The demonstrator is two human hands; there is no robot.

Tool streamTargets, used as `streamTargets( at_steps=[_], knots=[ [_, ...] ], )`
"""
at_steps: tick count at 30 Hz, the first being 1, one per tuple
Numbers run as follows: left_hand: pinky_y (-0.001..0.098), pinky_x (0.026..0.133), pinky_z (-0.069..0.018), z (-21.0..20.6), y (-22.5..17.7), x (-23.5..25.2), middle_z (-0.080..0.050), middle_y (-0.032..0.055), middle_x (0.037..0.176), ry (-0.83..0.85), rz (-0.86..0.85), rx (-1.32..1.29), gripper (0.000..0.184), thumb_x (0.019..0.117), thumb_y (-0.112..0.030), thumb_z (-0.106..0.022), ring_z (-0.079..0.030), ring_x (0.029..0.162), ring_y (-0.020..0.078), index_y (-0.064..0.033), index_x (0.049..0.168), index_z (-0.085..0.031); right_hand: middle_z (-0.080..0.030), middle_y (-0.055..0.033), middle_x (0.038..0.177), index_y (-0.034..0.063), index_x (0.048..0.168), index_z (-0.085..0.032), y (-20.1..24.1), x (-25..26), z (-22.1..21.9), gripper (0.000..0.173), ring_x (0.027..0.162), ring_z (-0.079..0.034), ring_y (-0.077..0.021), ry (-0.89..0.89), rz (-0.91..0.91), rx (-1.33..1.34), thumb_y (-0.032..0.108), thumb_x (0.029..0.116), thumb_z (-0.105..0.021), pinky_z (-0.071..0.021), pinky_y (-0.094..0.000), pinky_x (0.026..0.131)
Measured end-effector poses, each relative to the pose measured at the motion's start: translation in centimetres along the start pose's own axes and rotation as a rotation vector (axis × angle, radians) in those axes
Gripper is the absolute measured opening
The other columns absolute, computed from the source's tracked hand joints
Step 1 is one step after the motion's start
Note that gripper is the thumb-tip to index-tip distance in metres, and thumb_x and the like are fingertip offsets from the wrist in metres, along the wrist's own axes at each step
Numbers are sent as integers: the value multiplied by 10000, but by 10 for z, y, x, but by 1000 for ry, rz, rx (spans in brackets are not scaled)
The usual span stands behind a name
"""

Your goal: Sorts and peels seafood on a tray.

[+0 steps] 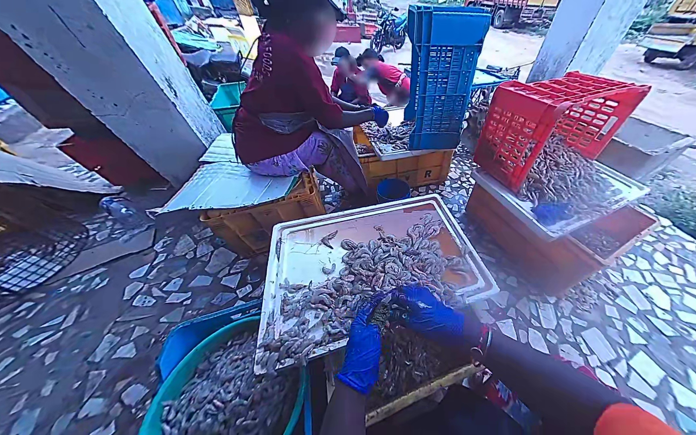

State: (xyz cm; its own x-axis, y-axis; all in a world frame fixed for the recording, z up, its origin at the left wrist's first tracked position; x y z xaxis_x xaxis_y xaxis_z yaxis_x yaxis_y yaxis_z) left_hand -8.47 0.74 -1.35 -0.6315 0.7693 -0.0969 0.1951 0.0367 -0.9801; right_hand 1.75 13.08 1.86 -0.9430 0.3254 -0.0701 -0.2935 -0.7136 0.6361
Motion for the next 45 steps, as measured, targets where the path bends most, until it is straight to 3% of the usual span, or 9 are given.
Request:
streamTargets(
  at_steps=[10, 15, 20, 26, 29, 32, 35, 40, 45],
  knots=[
    [342, 947, -570, 11, 17, -8, -728, 64, 1100, 71, 78, -596, 307, 1078, -132, -353, -696, 1072, 163, -4, 1207, -600, -726, -179, 1177, 14, 1189, -710, 4, -11, -15, 289, 1159, -675, -340, -401, 505, -175, 79, 923, -617, -493, -491, 1062],
    [355, 974, -557, 5, -12, -16, -719, 39, 1140, 65, 177, -568, 330, 1080, -80, -320, -677, 1087, 145, -45, 1204, -624, -677, -174, 1250, -28, 1253, -674, 16, -13, 1, 304, 1187, -626, -176, -303, 109, 332, 87, 1008, -536, -467, -313, 1066],
    [298, 1001, -537, 2, -14, -20, -731, -11, 1167, 235, 33, -401, 310, 1008, -18, -441, -665, 1109, 90, -88, 1160, -702, -679, -154, 1218, -5, 1221, -683, 8, -8, 4, 297, 1138, -630, -167, -235, -40, 340, 179, 1015, -574, -483, -336, 1026],
    [347, 1018, -489, 57, -29, -7, -567, 47, 1445, -363, 39, -270, 405, 1119, -175, -279, -560, 1272, 134, -51, 1451, -476, -691, -42, 1084, -39, 1232, -619, 3, -21, 40, 269, 973, -658, -27, -146, -182, 690, 136, 1043, -544, -555, -234, 911],
    [327, 1150, -384, 115, -38, -10, -495, 174, 1530, -786, -33, 170, 450, 1024, 18, -410, -473, 1407, 182, 30, 1465, -498, -696, -118, 1189, 74, 1228, -687, -39, -11, 18, 314, 1095, -658, -236, 263, -383, -66, 285, 1014, -595, -512, -490, 955],
    [331, 1197, -304, 151, -50, -16, -335, 233, 1618, -991, -73, 357, 689, 912, 76, -540, -364, 1479, 244, 43, 1565, -323, -665, -122, 1291, 149, 1228, -687, -58, 14, -3, 290, 1203, -630, -331, 162, -441, -257, 231, 968, -589, -500, -605, 969],
    [334, 1138, -388, 131, -55, -12, -438, 224, 1561, -840, -94, 510, 745, 928, 48, -567, -498, 1375, 231, -27, 1609, -275, -708, -91, 1245, 156, 1223, -713, -44, 40, -6, 297, 1185, -654, -283, -30, -335, -183, 180, 971, -558, -501, -536, 1001],
    [471, 789, -579, 76, -34, 0, -743, 88, 1038, -486, 113, 716, 1107, 824, 106, -605, -725, 874, 233, -270, 1667, 6, -700, -162, 1238, 102, 1270, -683, -32, 63, -42, 342, 1176, -645, -361, 67, -325, -290, 186, 951, -592, -474, -586, 1008],
    [558, 867, -554, 68, -28, 0, -756, 118, 1094, -405, 206, 871, 1041, 882, 14, -625, -722, 985, 332, -246, 1669, 4, -662, -196, 1274, 46, 1252, -662, -27, 66, -50, 327, 1188, -628, -392, 95, -316, -350, 163, 953, -599, -489, -602, 979]
  ],
)
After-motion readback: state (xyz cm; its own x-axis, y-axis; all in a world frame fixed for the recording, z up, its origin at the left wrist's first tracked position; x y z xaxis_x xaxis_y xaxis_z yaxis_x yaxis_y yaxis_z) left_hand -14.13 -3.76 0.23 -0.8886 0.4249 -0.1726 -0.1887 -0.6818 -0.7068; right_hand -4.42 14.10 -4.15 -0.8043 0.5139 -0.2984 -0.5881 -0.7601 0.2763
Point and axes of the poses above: each hand's wrist, its own x-axis towards the middle knuckle, its own z-axis out of the back of the hand, y = z × x, the point moved 3 cm from there along x, towards the middle knuckle
